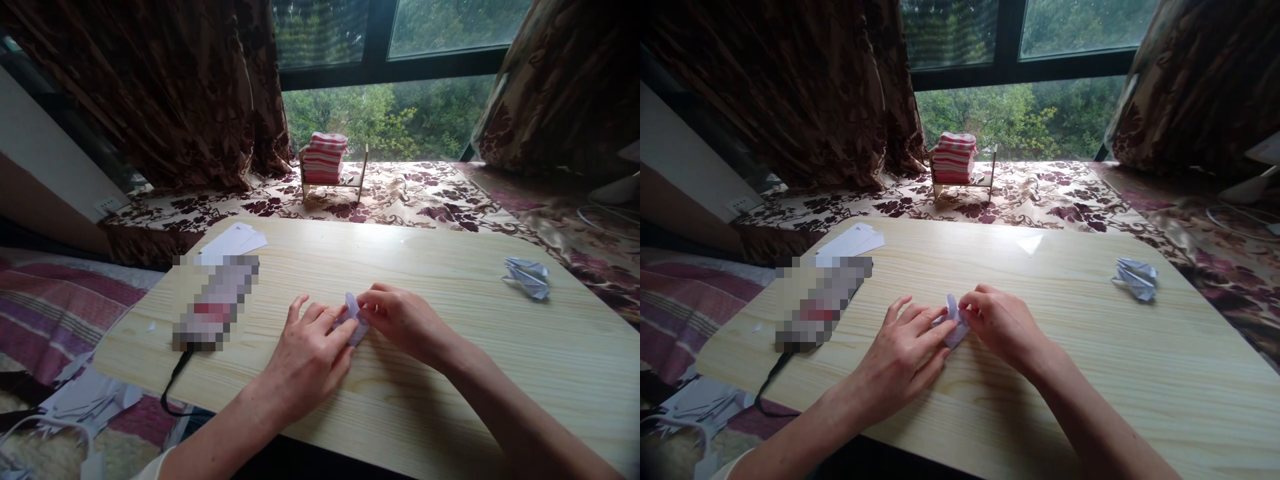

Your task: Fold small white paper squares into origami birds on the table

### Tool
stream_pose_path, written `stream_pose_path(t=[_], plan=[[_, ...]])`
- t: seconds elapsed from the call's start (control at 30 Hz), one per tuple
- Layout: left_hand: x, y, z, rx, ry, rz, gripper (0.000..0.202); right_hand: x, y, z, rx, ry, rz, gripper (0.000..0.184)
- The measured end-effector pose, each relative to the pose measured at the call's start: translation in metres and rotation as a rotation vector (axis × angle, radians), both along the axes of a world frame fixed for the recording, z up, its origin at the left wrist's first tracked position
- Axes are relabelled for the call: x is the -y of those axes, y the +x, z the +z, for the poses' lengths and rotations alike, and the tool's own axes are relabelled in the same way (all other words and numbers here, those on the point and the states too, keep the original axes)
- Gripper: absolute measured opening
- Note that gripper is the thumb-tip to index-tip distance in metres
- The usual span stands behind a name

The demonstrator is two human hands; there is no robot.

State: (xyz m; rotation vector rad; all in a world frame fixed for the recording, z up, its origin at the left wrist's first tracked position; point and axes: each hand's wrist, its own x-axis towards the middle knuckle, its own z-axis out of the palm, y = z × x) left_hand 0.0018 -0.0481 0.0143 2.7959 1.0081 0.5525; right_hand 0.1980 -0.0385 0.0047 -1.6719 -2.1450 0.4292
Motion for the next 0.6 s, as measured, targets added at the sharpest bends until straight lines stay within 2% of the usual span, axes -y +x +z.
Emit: stream_pose_path(t=[0.17, 0.4, 0.47, 0.6], plan=[[0.003, 0.004, -0.001, -0.049, -0.014, 0.027, 0.034, 0.000, 0.000, 0.000, 0.000, -0.007, 0.009, 0.020], [0.010, 0.014, -0.012, -0.095, 0.008, 0.116, 0.046, 0.001, 0.002, 0.001, -0.027, -0.003, 0.028, 0.019], [0.012, 0.016, -0.014, -0.100, 0.022, 0.133, 0.047, 0.002, 0.004, 0.004, -0.065, 0.053, 0.046, 0.020], [0.016, 0.016, -0.017, -0.100, 0.020, 0.145, 0.046, 0.004, 0.002, 0.013, -0.158, 0.271, 0.079, 0.023]])
